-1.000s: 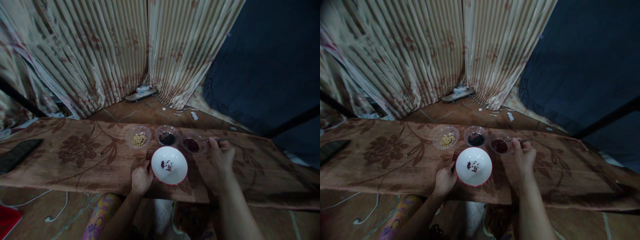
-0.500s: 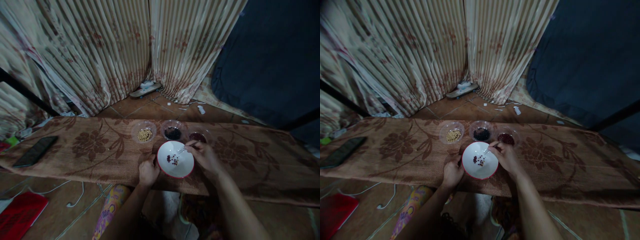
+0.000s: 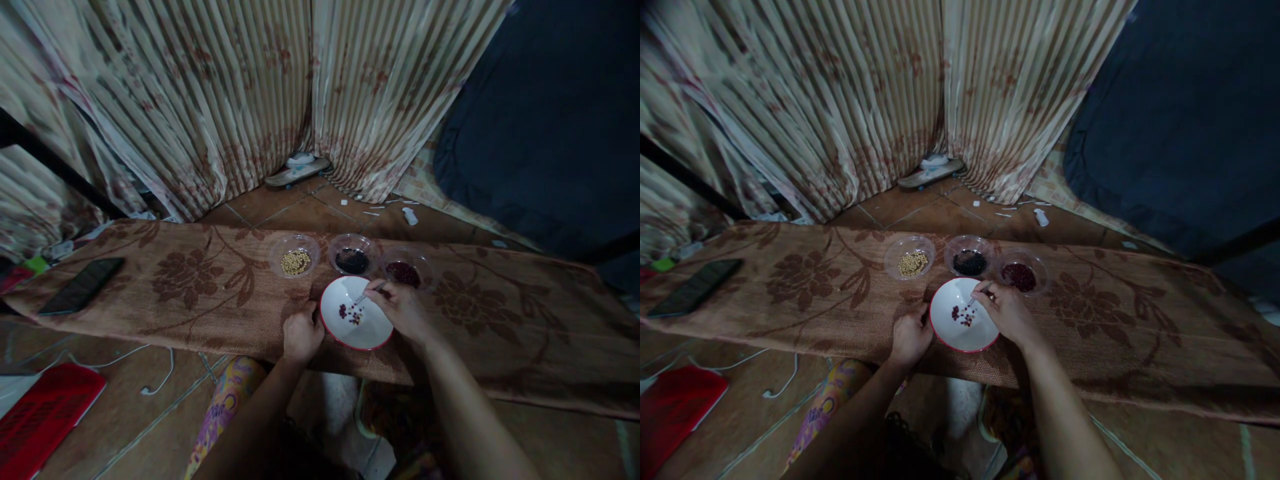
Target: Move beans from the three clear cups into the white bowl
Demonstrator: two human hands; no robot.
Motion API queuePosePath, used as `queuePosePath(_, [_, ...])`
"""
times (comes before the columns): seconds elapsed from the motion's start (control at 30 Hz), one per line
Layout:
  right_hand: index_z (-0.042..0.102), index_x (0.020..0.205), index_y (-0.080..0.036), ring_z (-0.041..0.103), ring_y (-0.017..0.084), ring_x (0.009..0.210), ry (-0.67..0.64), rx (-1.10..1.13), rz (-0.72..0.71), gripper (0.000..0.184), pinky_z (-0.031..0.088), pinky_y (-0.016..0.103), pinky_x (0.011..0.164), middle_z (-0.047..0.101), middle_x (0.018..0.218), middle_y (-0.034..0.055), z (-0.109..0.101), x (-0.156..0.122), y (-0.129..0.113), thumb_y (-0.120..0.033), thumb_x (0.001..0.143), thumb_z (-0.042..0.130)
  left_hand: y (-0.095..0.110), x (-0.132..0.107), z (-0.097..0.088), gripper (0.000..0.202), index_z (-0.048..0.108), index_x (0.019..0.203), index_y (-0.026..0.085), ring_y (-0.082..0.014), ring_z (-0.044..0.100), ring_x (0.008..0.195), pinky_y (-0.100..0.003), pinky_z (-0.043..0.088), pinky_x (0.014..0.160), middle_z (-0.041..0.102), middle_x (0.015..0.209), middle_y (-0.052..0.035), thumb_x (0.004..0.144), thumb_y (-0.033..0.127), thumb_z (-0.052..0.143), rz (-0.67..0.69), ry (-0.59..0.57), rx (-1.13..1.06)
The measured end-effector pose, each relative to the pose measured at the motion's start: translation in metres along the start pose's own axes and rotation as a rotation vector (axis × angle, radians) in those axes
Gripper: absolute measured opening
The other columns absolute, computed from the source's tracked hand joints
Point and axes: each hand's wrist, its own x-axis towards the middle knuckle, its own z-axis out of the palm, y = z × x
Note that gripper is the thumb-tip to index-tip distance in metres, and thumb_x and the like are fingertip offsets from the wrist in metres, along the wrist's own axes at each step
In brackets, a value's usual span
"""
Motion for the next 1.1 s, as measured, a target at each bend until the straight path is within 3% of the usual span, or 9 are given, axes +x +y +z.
queuePosePath(0.53, [0.063, 0.081, -0.019, 0.056, 0.014, 0.059, -0.003, -0.028, -0.042, 0.029, 0.041, 0.025, 0.059, 0.066, 0.071, 0.0006, 0.0029, 0.0013, -0.0008, -0.044, 0.085, 0.050, -0.0039, 0.0003, 0.0049, 0.024, 0.061, 0.094, 0.024, -0.0144, 0.063, 0.074, -0.023, 0.036, 0.064, 0.069, 0.081, -0.0017, 0.086, 0.033, 0.041, 0.033, 0.050, 0.018])
queuePosePath(1.1, [0.064, 0.080, -0.019, 0.056, 0.015, 0.057, 0.038, 0.030, -0.007, 0.027, 0.041, 0.024, 0.054, 0.065, 0.067, 0.0008, 0.0046, 0.0019, 0.0010, -0.043, 0.083, 0.053, -0.0066, 0.0009, 0.0079, 0.021, 0.061, 0.093, 0.025, -0.0129, 0.061, 0.071, -0.022, 0.034, 0.063, 0.068, 0.079, -0.0002, 0.084, 0.028, 0.042, 0.039, 0.070, -0.022])
